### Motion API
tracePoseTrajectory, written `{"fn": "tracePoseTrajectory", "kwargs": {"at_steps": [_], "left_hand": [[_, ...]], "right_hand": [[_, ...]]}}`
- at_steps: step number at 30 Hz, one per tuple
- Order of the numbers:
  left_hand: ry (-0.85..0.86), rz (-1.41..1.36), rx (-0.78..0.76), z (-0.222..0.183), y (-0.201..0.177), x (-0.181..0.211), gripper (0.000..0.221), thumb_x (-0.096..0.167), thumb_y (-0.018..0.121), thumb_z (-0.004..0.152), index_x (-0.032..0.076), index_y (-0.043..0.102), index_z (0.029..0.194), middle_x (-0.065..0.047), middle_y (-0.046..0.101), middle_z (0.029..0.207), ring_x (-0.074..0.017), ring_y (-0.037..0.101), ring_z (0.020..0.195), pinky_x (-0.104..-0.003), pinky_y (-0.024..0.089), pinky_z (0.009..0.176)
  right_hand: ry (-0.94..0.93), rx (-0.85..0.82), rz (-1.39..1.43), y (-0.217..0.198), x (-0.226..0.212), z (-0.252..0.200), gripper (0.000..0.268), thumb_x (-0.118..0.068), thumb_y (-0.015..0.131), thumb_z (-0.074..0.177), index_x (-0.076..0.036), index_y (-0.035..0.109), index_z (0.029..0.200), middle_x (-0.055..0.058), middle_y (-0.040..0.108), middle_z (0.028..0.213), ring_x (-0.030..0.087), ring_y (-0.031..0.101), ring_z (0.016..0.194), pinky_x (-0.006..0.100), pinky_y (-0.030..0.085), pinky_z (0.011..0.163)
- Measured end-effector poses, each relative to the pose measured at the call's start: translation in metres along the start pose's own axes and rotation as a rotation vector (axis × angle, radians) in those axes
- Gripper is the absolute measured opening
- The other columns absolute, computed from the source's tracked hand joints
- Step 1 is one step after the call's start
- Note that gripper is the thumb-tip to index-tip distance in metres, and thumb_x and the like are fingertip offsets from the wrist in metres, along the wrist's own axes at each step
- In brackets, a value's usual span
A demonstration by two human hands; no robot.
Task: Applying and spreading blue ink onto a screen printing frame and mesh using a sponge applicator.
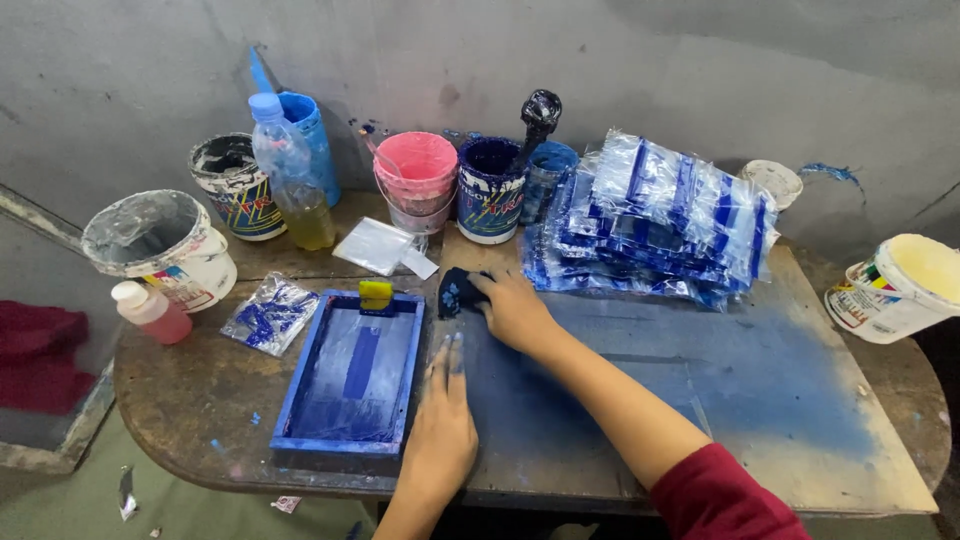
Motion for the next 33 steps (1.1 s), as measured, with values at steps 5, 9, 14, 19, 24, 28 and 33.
{"fn": "tracePoseTrajectory", "kwargs": {"at_steps": [5,9,14,19,24,28,33], "left_hand": [[-0.089,0.032,-0.056,0.001,0.004,-0.005,0.088,-0.007,0.037,0.087,0.014,0.005,0.166,-0.023,0.013,0.168,-0.0453,0.025,0.15,-0.054,0.035,0.114],[-0.045,0.016,0.031,-0.001,0.0,-0.002,0.094,-0.012,0.037,0.083,0.013,0.0,0.166,-0.028,0.012,0.167,-0.0529,0.021,0.149,-0.059,0.036,0.111],[0.005,0.027,0.093,-0.001,0.0,-0.003,0.09,-0.006,0.04,0.086,0.012,0.002,0.165,-0.024,0.014,0.168,-0.0462,0.011,0.155,-0.056,0.03,0.117],[0.016,0.042,0.088,-0.004,-0.011,0.006,0.082,0.001,0.043,0.091,0.012,0.007,0.165,-0.022,0.016,0.168,-0.0414,0.011,0.157,-0.057,0.028,0.118],[0.065,0.072,0.09,-0.007,-0.017,0.012,0.073,0.001,0.042,0.092,0.013,0.023,0.162,-0.018,0.025,0.165,-0.0375,0.017,0.156,-0.052,0.026,0.119],[0.068,0.137,0.092,-0.006,-0.013,0.011,0.058,0.007,0.043,0.095,0.011,0.041,0.153,-0.018,0.036,0.16,-0.0385,0.026,0.153,-0.054,0.033,0.116],[0.064,0.129,0.107,-0.006,-0.016,0.016,0.05,0.015,0.04,0.101,0.015,0.046,0.151,-0.017,0.04,0.157,-0.0387,0.028,0.152,-0.052,0.04,0.111]], "right_hand": [[0.005,-0.052,-0.013,-0.011,-0.015,-0.015,0.051,-0.01,0.064,0.09,-0.006,0.059,0.141,0.019,0.058,0.126,0.042,0.05,0.114,0.055,0.046,0.095],[-0.025,-0.084,-0.002,-0.014,-0.029,-0.042,0.052,-0.011,0.064,0.087,-0.008,0.059,0.139,0.014,0.057,0.113,0.039,0.055,0.099,0.053,0.048,0.084],[-0.059,-0.198,0.028,-0.041,-0.075,-0.089,0.053,-0.01,0.061,0.09,-0.005,0.055,0.142,0.015,0.057,0.114,0.035,0.052,0.094,0.051,0.047,0.078],[-0.176,-0.212,0.066,-0.055,-0.104,-0.138,0.049,-0.012,0.066,0.089,-0.003,0.058,0.137,0.015,0.055,0.108,0.036,0.051,0.09,0.05,0.045,0.071],[-0.123,-0.292,0.04,-0.06,-0.099,-0.15,0.052,-0.016,0.067,0.092,-0.008,0.057,0.142,0.012,0.054,0.106,0.033,0.051,0.089,0.046,0.044,0.074],[-0.097,-0.26,0.037,-0.058,-0.086,-0.133,0.049,-0.017,0.066,0.091,-0.01,0.059,0.138,0.014,0.054,0.107,0.035,0.051,0.09,0.049,0.044,0.075],[0.082,-0.141,-0.085,-0.044,-0.018,-0.095,0.05,-0.021,0.064,0.092,-0.012,0.058,0.142,0.015,0.06,0.12,0.036,0.057,0.1,0.051,0.048,0.086]]}}
Point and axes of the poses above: each hand's wrist, its own z-axis towards the middle knuckle, its own y-axis out of the palm, x = y × z, the point moved 7 cm from there along z, towards the middle knuckle
